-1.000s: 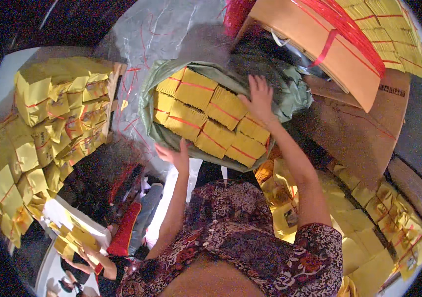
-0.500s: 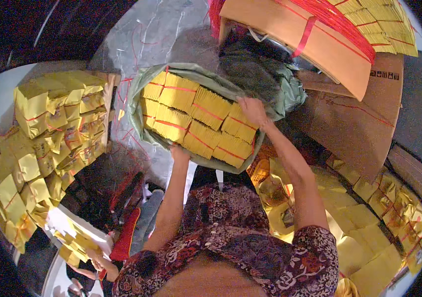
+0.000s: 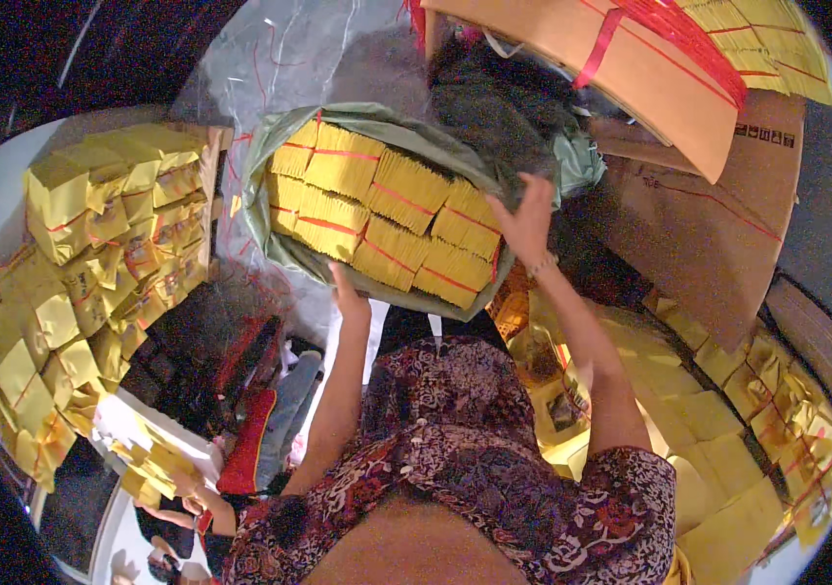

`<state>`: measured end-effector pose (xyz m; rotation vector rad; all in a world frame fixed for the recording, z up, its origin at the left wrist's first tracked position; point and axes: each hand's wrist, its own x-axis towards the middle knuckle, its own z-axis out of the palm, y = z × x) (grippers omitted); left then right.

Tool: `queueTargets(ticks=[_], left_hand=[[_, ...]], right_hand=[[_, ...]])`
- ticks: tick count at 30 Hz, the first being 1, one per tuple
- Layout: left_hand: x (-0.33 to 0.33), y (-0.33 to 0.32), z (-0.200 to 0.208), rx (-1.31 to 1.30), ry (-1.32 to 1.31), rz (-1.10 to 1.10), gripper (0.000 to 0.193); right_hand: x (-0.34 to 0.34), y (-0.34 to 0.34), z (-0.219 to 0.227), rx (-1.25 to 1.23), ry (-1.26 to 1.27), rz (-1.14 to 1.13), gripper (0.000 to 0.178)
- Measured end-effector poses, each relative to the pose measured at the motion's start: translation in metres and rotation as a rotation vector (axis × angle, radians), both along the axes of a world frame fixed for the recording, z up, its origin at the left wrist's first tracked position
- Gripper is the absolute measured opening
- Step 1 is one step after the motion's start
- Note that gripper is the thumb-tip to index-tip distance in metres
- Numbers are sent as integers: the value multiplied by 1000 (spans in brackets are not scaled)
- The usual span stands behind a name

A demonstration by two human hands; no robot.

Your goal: Packing bundled yellow papers into a transport bag.

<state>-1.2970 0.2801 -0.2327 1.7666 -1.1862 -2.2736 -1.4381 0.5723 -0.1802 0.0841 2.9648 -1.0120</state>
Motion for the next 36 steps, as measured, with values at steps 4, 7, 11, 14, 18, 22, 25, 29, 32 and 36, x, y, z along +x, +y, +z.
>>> queueTargets(ticks=[4, 7, 11, 14, 18, 22, 25, 29, 32, 36], left_hand=[[25, 12, 11, -29, -60, -289, 76], [38, 0, -12, 162, -207, -138, 87], [5, 39, -24, 70, -294, 109, 77], [10, 30, -33, 95, -138, 251, 71], [28, 28, -8, 319, 201, 117, 62], [38, 14, 8, 382, 95, 76, 54], [43, 2, -1, 416, 55, 41, 50], [49, -11, -7, 228, -49, 57, 42], [30, 27, 8, 235, -88, 44, 39], [34, 14, 74, 386, 22, 62, 44]], right_hand=[[88, 25, -36, 0, -221, -260, 64], [108, -2, -48, -667, -693, -627, 56], [116, 14, -102, -560, -522, -957, 53], [102, -6, -100, -590, -769, -1229, 54], [119, 22, -92, -592, -651, -917, 60], [93, 16, -62, -820, -590, -987, 70], [71, 18, -44, -1497, -912, -779, 79], [45, -6, -29, -1227, -1028, -868, 67], [68, 51, -76, -954, -838, -821, 49], [66, 42, -31, -1316, -620, -730, 34]])
